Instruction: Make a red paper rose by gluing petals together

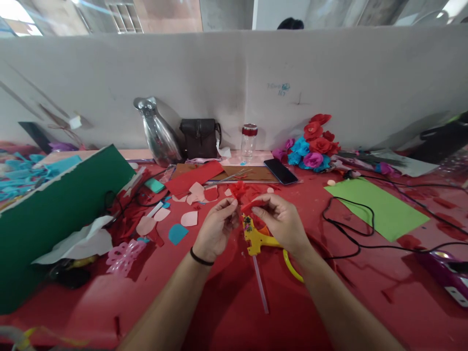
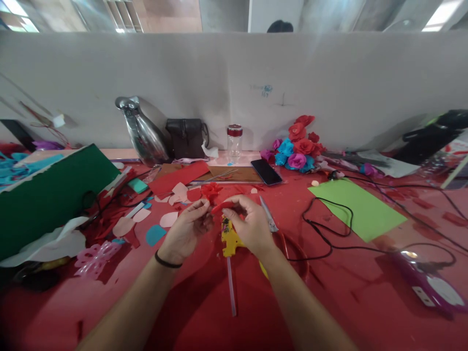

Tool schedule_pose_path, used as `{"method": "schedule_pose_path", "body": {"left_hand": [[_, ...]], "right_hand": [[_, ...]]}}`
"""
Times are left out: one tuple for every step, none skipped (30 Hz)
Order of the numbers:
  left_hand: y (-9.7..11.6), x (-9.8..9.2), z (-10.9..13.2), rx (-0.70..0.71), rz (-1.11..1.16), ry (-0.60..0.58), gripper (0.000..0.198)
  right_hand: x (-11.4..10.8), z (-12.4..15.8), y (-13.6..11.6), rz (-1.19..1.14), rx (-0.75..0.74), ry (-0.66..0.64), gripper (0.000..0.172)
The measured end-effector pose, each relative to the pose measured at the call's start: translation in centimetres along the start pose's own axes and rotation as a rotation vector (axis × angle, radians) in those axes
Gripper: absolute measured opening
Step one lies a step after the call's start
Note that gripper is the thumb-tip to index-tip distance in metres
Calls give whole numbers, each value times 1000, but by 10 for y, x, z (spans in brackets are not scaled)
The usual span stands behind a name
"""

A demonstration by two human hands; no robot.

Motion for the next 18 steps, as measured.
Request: {"method": "schedule_pose_path", "body": {"left_hand": [[0, 0, 1, -8, -9, 0, 24], [0, 0, 1, -13, -18, -3, 25], [0, 0, 2, -15, -28, -6, 25], [0, 0, 2, -14, -36, -8, 25], [0, 0, 3, -12, -42, -9, 25], [0, 1, 3, -9, -49, -9, 24], [0, 1, 3, -6, -58, -8, 23], [1, 1, 3, 0, -69, -4, 21], [1, 2, 3, 8, -81, 2, 20], [2, 2, 3, 18, -96, 9, 18], [3, 2, 3, 29, -113, 19, 17], [3, 2, 3, 39, -133, 26, 16], [4, 2, 4, 48, -154, 28, 15], [4, 3, 4, 53, -176, 24, 14], [4, 4, 4, 56, -195, 17, 14], [4, 5, 4, 55, -210, 11, 14], [4, 5, 4, 52, -220, 10, 14], [4, 4, 4, 49, -224, 16, 14]], "right_hand": [[-1, -1, 2, -3, -1, 1, 12], [-2, -1, 3, -6, -2, 4, 13], [-3, -2, 4, -7, -4, 8, 14], [-4, -3, 5, -9, -5, 12, 15], [-5, -3, 5, -16, -5, 12, 16], [-5, -4, 6, -26, -3, 9, 17], [-5, -4, 6, -37, 2, 3, 17], [-4, -4, 6, -50, 9, -3, 18], [-3, -4, 5, -66, 14, 2, 18], [-3, -4, 5, -83, 19, 19, 18], [-3, -4, 4, -102, 25, 46, 20], [-3, -3, 4, -123, 37, 75, 22], [-2, -2, 5, -148, 57, 95, 26], [0, -1, 6, -173, 83, 99, 30], [3, 0, 8, -197, 111, 89, 35], [6, 1, 11, -216, 136, 70, 38], [8, 1, 12, -232, 150, 56, 39], [9, 2, 13, -243, 153, 50, 39]]}}
Point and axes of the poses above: each hand's wrist, its own z-axis away from the middle knuckle, its own x-axis out of the palm, y = z × x, the point moved 7 cm from there along -z, towards the middle knuckle, and after that the axes turned 15 degrees about -z, right-handed, at the moved point
